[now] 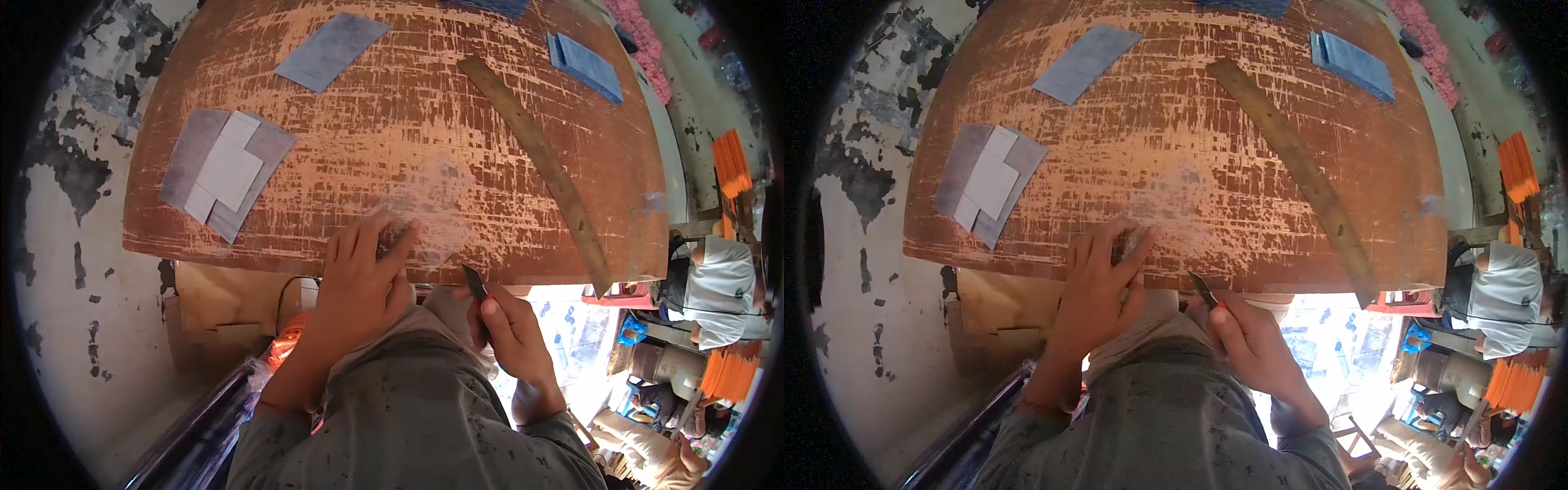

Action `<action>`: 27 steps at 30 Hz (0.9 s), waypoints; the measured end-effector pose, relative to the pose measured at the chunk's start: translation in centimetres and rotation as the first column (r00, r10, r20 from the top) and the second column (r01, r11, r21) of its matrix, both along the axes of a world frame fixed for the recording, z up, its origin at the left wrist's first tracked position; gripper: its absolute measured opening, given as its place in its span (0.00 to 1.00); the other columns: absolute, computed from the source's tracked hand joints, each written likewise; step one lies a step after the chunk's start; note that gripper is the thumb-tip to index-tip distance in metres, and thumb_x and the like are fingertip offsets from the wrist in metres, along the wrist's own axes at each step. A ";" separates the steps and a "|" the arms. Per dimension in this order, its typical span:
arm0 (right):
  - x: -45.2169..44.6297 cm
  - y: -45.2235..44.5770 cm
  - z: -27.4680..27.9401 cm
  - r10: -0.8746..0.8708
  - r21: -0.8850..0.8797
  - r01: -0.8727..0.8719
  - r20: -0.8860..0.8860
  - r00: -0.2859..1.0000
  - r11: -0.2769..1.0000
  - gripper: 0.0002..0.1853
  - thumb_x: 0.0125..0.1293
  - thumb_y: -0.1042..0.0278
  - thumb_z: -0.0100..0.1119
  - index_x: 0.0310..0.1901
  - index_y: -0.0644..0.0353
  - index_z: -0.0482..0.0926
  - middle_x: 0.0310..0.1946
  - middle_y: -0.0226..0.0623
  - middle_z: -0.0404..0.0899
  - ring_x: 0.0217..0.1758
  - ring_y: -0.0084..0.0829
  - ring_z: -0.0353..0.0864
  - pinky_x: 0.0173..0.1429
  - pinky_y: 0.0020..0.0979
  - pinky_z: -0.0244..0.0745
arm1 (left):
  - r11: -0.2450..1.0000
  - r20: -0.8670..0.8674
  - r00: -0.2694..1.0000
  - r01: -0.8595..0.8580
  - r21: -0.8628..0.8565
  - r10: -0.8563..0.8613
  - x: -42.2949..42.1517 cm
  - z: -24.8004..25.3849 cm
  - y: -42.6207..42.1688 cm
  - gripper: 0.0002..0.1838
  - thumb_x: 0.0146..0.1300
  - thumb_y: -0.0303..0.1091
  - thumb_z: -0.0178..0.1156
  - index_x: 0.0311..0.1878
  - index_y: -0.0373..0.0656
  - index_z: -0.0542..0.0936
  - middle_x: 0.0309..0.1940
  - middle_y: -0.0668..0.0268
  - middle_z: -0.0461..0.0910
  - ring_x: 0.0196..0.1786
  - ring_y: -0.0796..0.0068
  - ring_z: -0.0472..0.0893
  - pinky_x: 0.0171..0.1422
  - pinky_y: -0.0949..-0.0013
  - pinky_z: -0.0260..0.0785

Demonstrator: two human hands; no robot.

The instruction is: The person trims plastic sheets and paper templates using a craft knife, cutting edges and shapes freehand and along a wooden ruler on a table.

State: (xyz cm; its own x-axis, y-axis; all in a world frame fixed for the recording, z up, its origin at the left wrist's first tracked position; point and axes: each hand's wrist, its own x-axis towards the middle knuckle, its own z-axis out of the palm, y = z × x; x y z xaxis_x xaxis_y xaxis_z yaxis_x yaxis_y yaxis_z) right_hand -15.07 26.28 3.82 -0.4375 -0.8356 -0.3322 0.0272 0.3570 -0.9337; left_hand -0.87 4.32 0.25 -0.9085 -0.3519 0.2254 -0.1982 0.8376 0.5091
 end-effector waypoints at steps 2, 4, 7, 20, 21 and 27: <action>-0.3 0.3 0.0 -0.021 0.040 0.024 -0.080 0.997 0.999 0.24 0.94 0.54 0.44 0.67 0.68 0.81 0.28 0.27 0.78 0.26 0.16 0.74 0.33 0.25 0.65 | 0.999 0.000 1.000 0.006 0.039 -0.006 -0.6 -0.3 -0.5 0.35 0.63 0.33 0.67 0.76 0.47 0.81 0.75 0.53 0.73 0.75 0.42 0.72 0.82 0.40 0.61; -0.5 0.5 0.3 -0.035 0.076 0.047 -0.156 0.987 0.996 0.22 0.93 0.58 0.46 0.67 0.68 0.81 0.29 0.28 0.79 0.27 0.17 0.74 0.33 0.26 0.67 | 0.997 0.005 1.000 0.009 0.075 -0.010 -1.0 -0.1 -1.5 0.35 0.62 0.35 0.69 0.76 0.47 0.81 0.77 0.53 0.73 0.77 0.42 0.71 0.83 0.40 0.60; -0.8 0.4 1.3 -0.025 0.168 0.070 -0.258 0.966 0.983 0.17 0.88 0.67 0.54 0.71 0.61 0.79 0.38 0.45 0.85 0.38 0.41 0.88 0.45 0.42 0.80 | 0.998 -0.029 0.998 0.064 -0.004 -0.064 -1.3 0.5 -3.1 0.37 0.61 0.36 0.70 0.76 0.47 0.81 0.81 0.53 0.71 0.83 0.43 0.68 0.87 0.40 0.57; -2.9 -3.8 2.3 0.387 0.345 -0.196 -0.667 0.636 0.918 0.26 0.83 0.67 0.59 0.78 0.59 0.69 0.55 0.53 0.87 0.42 0.59 0.90 0.45 0.55 0.87 | 0.994 0.077 0.996 0.060 -0.094 -0.053 -2.5 -0.3 -3.3 0.38 0.72 0.52 0.68 0.79 0.42 0.77 0.86 0.57 0.68 0.90 0.52 0.63 0.93 0.31 0.44; -3.1 -3.9 2.1 0.388 0.314 -0.230 -0.687 0.615 0.921 0.28 0.83 0.67 0.59 0.80 0.59 0.68 0.54 0.54 0.87 0.40 0.59 0.90 0.43 0.56 0.87 | 0.995 0.067 0.996 0.068 -0.077 -0.063 -2.4 -0.5 -3.3 0.38 0.72 0.52 0.68 0.80 0.41 0.76 0.86 0.57 0.68 0.90 0.53 0.63 0.94 0.32 0.44; -3.1 -5.3 2.3 0.505 0.434 -0.265 -0.666 0.549 0.861 0.33 0.83 0.67 0.59 0.85 0.58 0.63 0.46 0.52 0.85 0.38 0.55 0.90 0.37 0.52 0.86 | 0.996 0.045 0.997 0.071 -0.055 -0.069 -2.5 -0.7 -3.5 0.37 0.72 0.49 0.67 0.78 0.37 0.76 0.86 0.57 0.68 0.89 0.54 0.65 0.93 0.33 0.47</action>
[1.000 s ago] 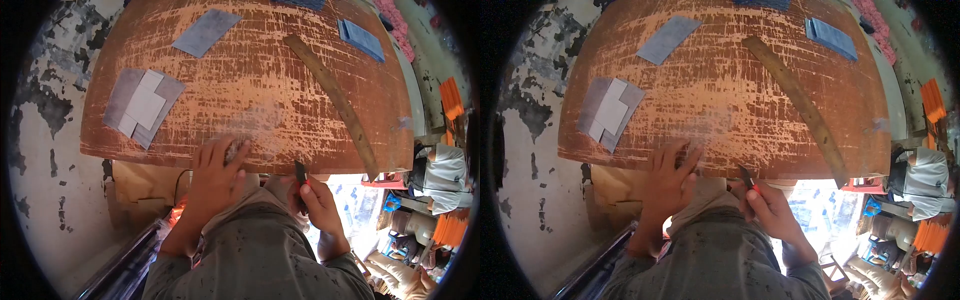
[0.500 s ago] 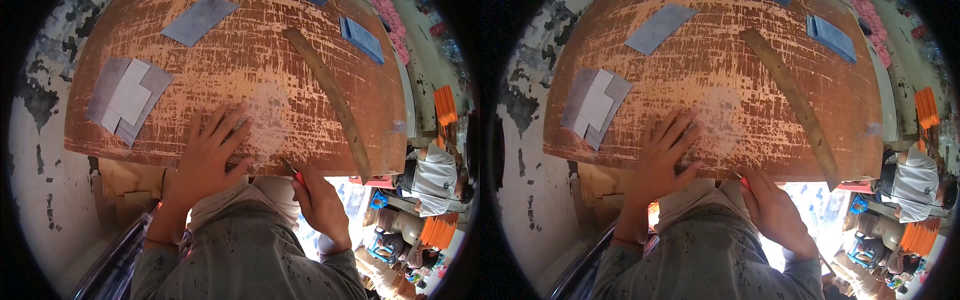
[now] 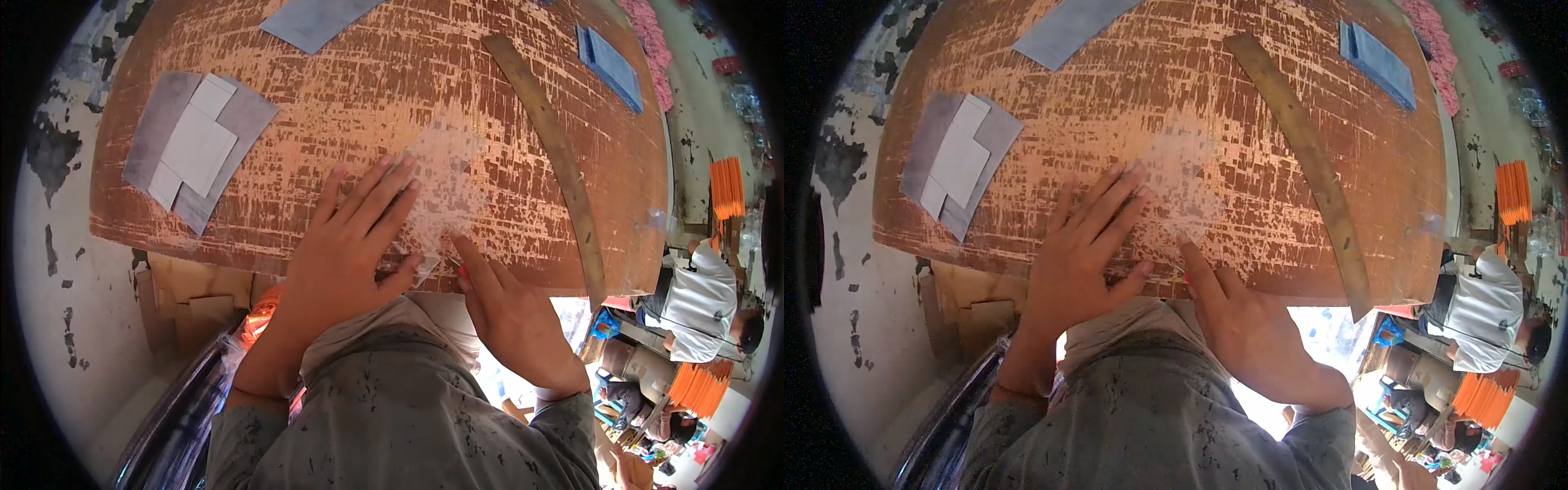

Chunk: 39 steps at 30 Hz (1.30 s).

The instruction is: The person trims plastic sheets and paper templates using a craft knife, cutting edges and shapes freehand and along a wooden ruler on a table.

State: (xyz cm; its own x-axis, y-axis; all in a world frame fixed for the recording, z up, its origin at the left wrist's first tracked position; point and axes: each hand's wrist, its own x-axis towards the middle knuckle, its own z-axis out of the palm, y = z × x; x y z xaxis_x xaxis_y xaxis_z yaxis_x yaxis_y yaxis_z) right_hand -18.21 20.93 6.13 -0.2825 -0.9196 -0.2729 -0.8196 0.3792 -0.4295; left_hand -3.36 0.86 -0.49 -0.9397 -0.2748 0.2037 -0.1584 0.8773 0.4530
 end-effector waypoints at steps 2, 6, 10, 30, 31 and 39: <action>-0.3 0.0 -0.1 -0.001 -0.003 0.001 0.014 1.000 1.000 0.32 0.84 0.66 0.59 0.85 0.58 0.63 0.46 0.51 0.85 0.37 0.55 0.90 0.37 0.52 0.86 | 1.000 0.014 1.000 -0.004 -0.007 0.004 0.0 0.2 -0.1 0.37 0.72 0.49 0.67 0.78 0.36 0.76 0.86 0.57 0.68 0.89 0.54 0.65 0.93 0.33 0.48; -0.6 0.1 -0.8 -0.034 -0.080 0.038 0.046 0.998 0.996 0.32 0.84 0.66 0.58 0.84 0.58 0.64 0.43 0.49 0.83 0.35 0.55 0.90 0.35 0.51 0.85 | 1.000 0.045 0.999 0.011 -0.026 -0.010 0.0 0.3 -0.2 0.38 0.71 0.47 0.67 0.79 0.35 0.75 0.87 0.58 0.68 0.90 0.56 0.64 0.93 0.33 0.47; -0.7 -0.2 -0.6 -0.012 -0.035 0.012 0.002 1.000 0.999 0.34 0.83 0.67 0.59 0.85 0.58 0.63 0.42 0.47 0.82 0.34 0.52 0.89 0.34 0.51 0.85 | 1.000 0.065 0.998 0.010 0.010 -0.011 -0.2 0.5 -0.1 0.38 0.71 0.47 0.67 0.79 0.34 0.75 0.87 0.58 0.67 0.91 0.57 0.63 0.94 0.33 0.46; -1.1 -1.2 -0.8 0.079 0.010 -0.079 -0.058 0.995 0.997 0.42 0.78 0.66 0.66 0.89 0.53 0.60 0.37 0.40 0.82 0.28 0.44 0.88 0.30 0.46 0.85 | 1.000 0.084 0.996 0.017 0.018 -0.018 -0.3 0.2 -0.3 0.43 0.70 0.46 0.67 0.85 0.38 0.69 0.90 0.58 0.64 0.92 0.55 0.62 0.94 0.31 0.40; -1.1 -1.2 -0.8 0.079 0.011 -0.078 -0.058 0.995 0.997 0.42 0.78 0.66 0.66 0.89 0.53 0.60 0.37 0.40 0.82 0.28 0.44 0.88 0.30 0.46 0.85 | 1.000 0.084 0.996 0.017 0.018 -0.018 -0.3 0.2 -0.3 0.43 0.70 0.46 0.67 0.85 0.38 0.69 0.90 0.58 0.64 0.92 0.55 0.62 0.94 0.31 0.40; -1.3 -1.0 -1.3 0.035 -0.077 -0.037 -0.032 0.999 0.996 0.38 0.79 0.66 0.65 0.87 0.57 0.63 0.37 0.42 0.84 0.28 0.45 0.88 0.31 0.45 0.85 | 1.000 0.084 0.996 -0.008 0.027 0.006 -0.4 0.4 -0.2 0.43 0.69 0.45 0.66 0.85 0.38 0.69 0.90 0.57 0.64 0.92 0.54 0.62 0.94 0.30 0.40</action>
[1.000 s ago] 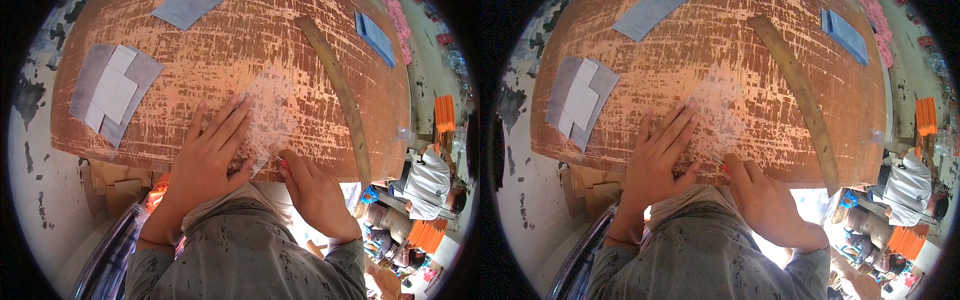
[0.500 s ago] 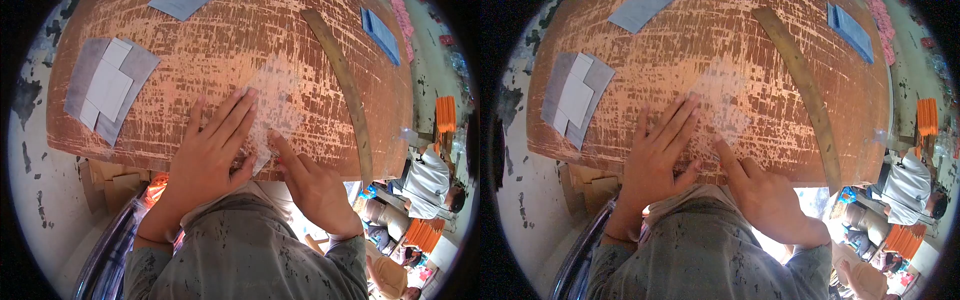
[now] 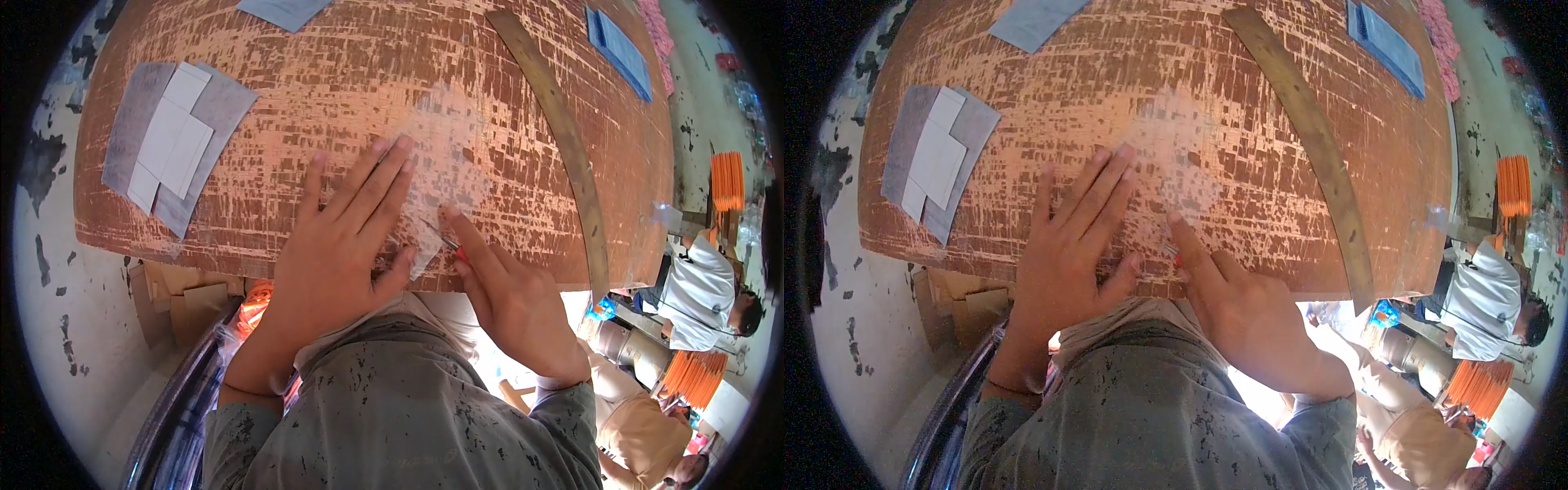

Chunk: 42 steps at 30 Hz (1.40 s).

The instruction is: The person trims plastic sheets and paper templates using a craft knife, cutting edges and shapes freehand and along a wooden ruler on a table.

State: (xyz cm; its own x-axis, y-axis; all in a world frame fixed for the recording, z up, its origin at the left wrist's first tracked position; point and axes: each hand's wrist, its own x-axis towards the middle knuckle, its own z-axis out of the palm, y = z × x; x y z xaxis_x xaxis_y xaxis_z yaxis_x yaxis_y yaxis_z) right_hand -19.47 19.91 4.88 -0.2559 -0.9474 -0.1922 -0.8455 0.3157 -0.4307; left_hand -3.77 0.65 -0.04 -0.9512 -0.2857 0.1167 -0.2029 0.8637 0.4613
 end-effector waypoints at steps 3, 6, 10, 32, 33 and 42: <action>0.0 0.1 0.1 -0.001 -0.015 0.001 -0.012 1.000 1.000 0.38 0.79 0.67 0.65 0.86 0.58 0.64 0.36 0.42 0.84 0.28 0.45 0.88 0.31 0.45 0.85 | 1.000 0.000 1.000 -0.009 -0.005 0.009 -0.1 0.0 0.1 0.44 0.68 0.46 0.66 0.85 0.38 0.68 0.90 0.57 0.64 0.92 0.54 0.61 0.94 0.30 0.39; 0.0 0.1 0.2 -0.010 0.013 0.011 -0.022 1.000 1.000 0.37 0.80 0.67 0.64 0.87 0.58 0.63 0.36 0.42 0.84 0.28 0.45 0.88 0.31 0.46 0.85 | 1.000 0.022 1.000 -0.012 -0.019 0.012 -0.1 0.2 0.2 0.45 0.68 0.46 0.66 0.86 0.39 0.68 0.90 0.57 0.64 0.92 0.54 0.62 0.94 0.31 0.39; -0.1 -0.1 0.4 -0.023 0.015 0.024 -0.027 0.999 1.000 0.38 0.80 0.67 0.64 0.87 0.58 0.63 0.36 0.42 0.84 0.29 0.45 0.88 0.31 0.46 0.86 | 1.000 0.026 0.999 -0.017 -0.019 0.018 0.0 0.2 0.2 0.45 0.68 0.46 0.66 0.86 0.38 0.68 0.90 0.57 0.64 0.91 0.55 0.62 0.94 0.32 0.39; 0.5 -0.9 0.6 -0.036 0.057 0.035 0.006 0.999 0.998 0.32 0.83 0.68 0.62 0.85 0.53 0.70 0.39 0.43 0.88 0.35 0.46 0.89 0.38 0.47 0.84 | 1.000 -0.014 1.000 -0.023 0.000 0.023 0.2 -0.2 0.0 0.48 0.63 0.44 0.70 0.86 0.41 0.69 0.89 0.59 0.65 0.91 0.55 0.63 0.94 0.31 0.39; 0.5 -1.0 0.6 -0.035 0.055 0.034 0.007 0.999 0.998 0.31 0.83 0.67 0.62 0.85 0.54 0.70 0.39 0.43 0.88 0.34 0.46 0.89 0.37 0.47 0.83 | 1.000 -0.016 1.000 -0.024 0.005 0.024 0.2 -0.1 0.0 0.48 0.63 0.44 0.70 0.86 0.41 0.69 0.89 0.59 0.66 0.91 0.55 0.64 0.94 0.31 0.39; 0.2 -0.9 0.3 0.033 0.030 -0.031 -0.043 0.999 0.999 0.37 0.79 0.65 0.66 0.85 0.59 0.66 0.35 0.42 0.85 0.29 0.43 0.90 0.30 0.45 0.84 | 1.000 -0.011 1.000 -0.028 -0.002 0.028 0.1 0.1 0.1 0.46 0.65 0.45 0.68 0.86 0.40 0.70 0.89 0.58 0.66 0.91 0.55 0.64 0.95 0.32 0.40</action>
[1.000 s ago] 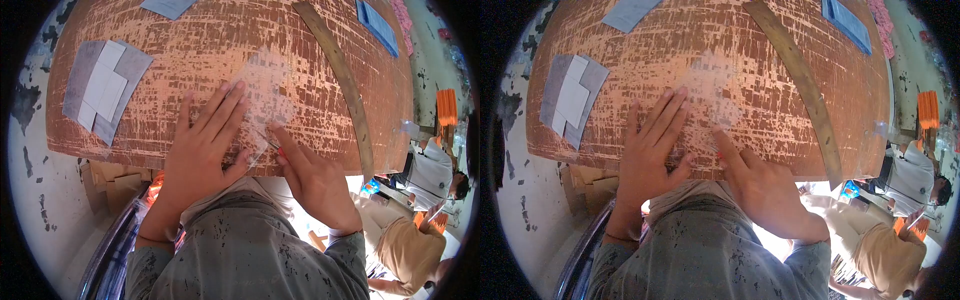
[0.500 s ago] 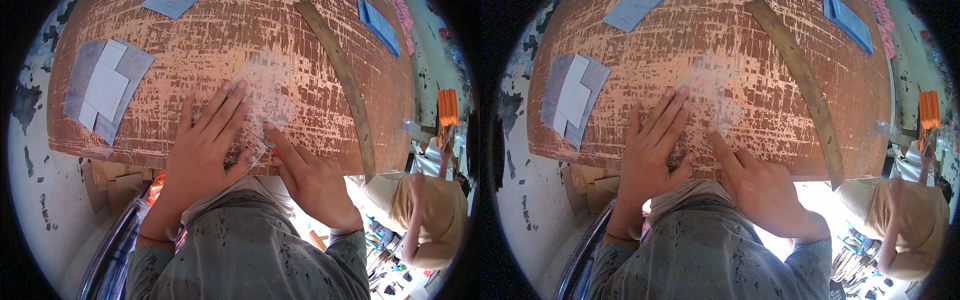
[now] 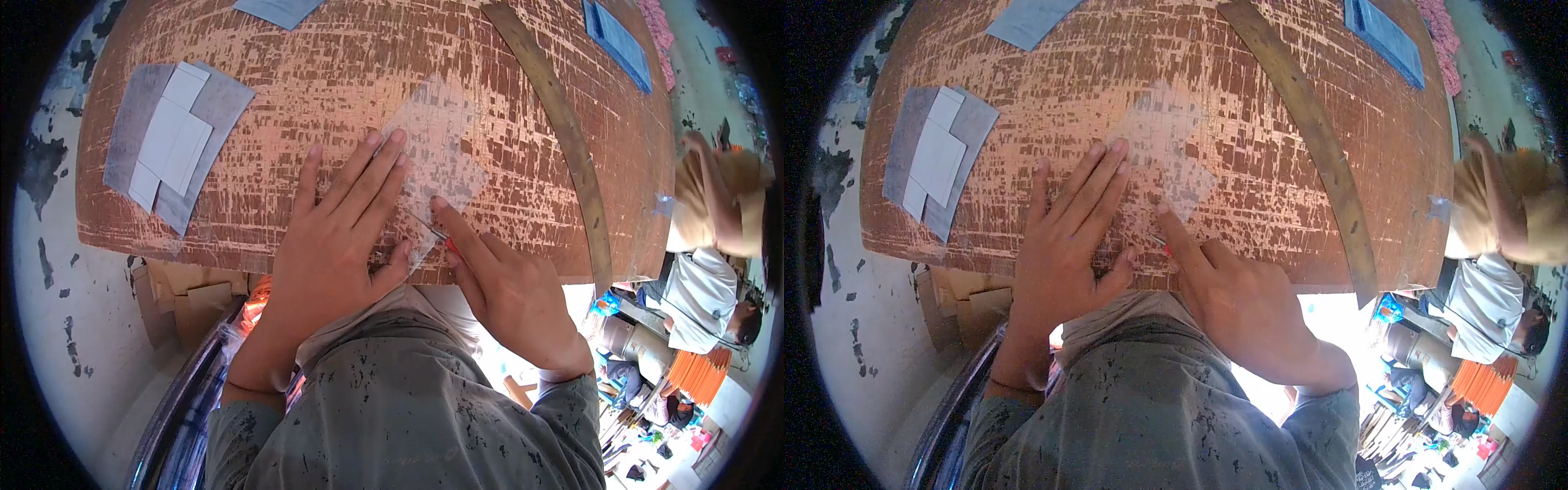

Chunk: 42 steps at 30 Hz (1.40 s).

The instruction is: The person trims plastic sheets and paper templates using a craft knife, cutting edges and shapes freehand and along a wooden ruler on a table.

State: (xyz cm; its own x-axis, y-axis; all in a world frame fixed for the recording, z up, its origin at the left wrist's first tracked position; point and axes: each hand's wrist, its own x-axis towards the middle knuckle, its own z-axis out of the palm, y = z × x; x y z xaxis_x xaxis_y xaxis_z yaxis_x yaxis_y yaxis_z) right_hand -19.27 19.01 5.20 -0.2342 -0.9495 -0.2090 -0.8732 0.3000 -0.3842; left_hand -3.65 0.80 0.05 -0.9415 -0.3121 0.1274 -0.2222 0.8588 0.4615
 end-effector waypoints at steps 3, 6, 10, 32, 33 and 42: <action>0.0 0.0 -0.2 0.000 -0.019 0.000 0.004 1.000 1.000 0.36 0.79 0.64 0.66 0.85 0.58 0.67 0.35 0.42 0.85 0.29 0.43 0.90 0.30 0.45 0.84 | 1.000 -0.005 1.000 0.005 -0.003 -0.005 0.0 -0.1 0.0 0.45 0.66 0.45 0.68 0.85 0.40 0.70 0.89 0.58 0.67 0.91 0.55 0.64 0.95 0.32 0.40; 0.3 -0.2 0.3 -0.058 0.016 0.058 0.020 0.998 0.998 0.31 0.83 0.68 0.62 0.84 0.54 0.71 0.36 0.43 0.86 0.32 0.47 0.88 0.36 0.48 0.82 | 1.000 -0.006 1.000 0.005 0.007 -0.005 0.0 0.0 0.0 0.45 0.66 0.45 0.68 0.85 0.40 0.70 0.89 0.58 0.66 0.91 0.54 0.63 0.94 0.32 0.40; 0.2 -0.3 0.3 -0.065 0.009 0.065 0.033 0.997 0.998 0.31 0.83 0.68 0.62 0.84 0.54 0.70 0.34 0.43 0.85 0.31 0.47 0.87 0.36 0.48 0.81 | 1.000 0.010 1.000 0.004 0.004 -0.004 -0.1 -0.1 0.1 0.44 0.68 0.47 0.66 0.85 0.41 0.71 0.89 0.57 0.65 0.91 0.54 0.62 0.94 0.31 0.40; -0.5 0.5 0.4 0.026 0.061 -0.026 -0.002 1.000 0.998 0.38 0.74 0.70 0.63 0.85 0.58 0.65 0.37 0.43 0.87 0.33 0.47 0.92 0.33 0.47 0.86 | 0.995 0.019 1.000 0.024 -0.100 -0.022 0.0 -1.1 -0.2 0.44 0.72 0.52 0.60 0.88 0.43 0.66 0.91 0.58 0.62 0.92 0.54 0.60 0.93 0.31 0.40; -0.5 0.6 0.4 0.018 0.082 -0.019 0.008 1.000 0.996 0.38 0.74 0.70 0.63 0.85 0.58 0.65 0.37 0.43 0.87 0.33 0.46 0.92 0.33 0.46 0.86 | 0.995 0.016 1.000 0.026 -0.098 -0.025 0.0 -1.2 -0.3 0.45 0.71 0.51 0.60 0.88 0.42 0.66 0.91 0.58 0.62 0.92 0.54 0.60 0.93 0.31 0.40; -0.1 1.6 0.0 -0.046 0.049 0.046 0.004 0.999 0.998 0.33 0.82 0.70 0.62 0.85 0.51 0.68 0.35 0.42 0.87 0.33 0.46 0.88 0.39 0.50 0.83 | 0.993 0.047 0.999 0.023 -0.115 -0.018 -0.2 -0.7 -0.1 0.46 0.69 0.48 0.63 0.88 0.42 0.65 0.90 0.57 0.62 0.92 0.54 0.60 0.92 0.30 0.41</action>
State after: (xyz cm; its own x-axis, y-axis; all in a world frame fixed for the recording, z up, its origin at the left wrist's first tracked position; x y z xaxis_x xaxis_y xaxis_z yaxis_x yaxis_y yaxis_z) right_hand -19.34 20.63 5.18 -0.2761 -0.9263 -0.2563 -0.8560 0.3583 -0.3727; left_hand -3.84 0.69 -0.66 -0.9531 -0.2785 0.1184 -0.2226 0.9103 0.3490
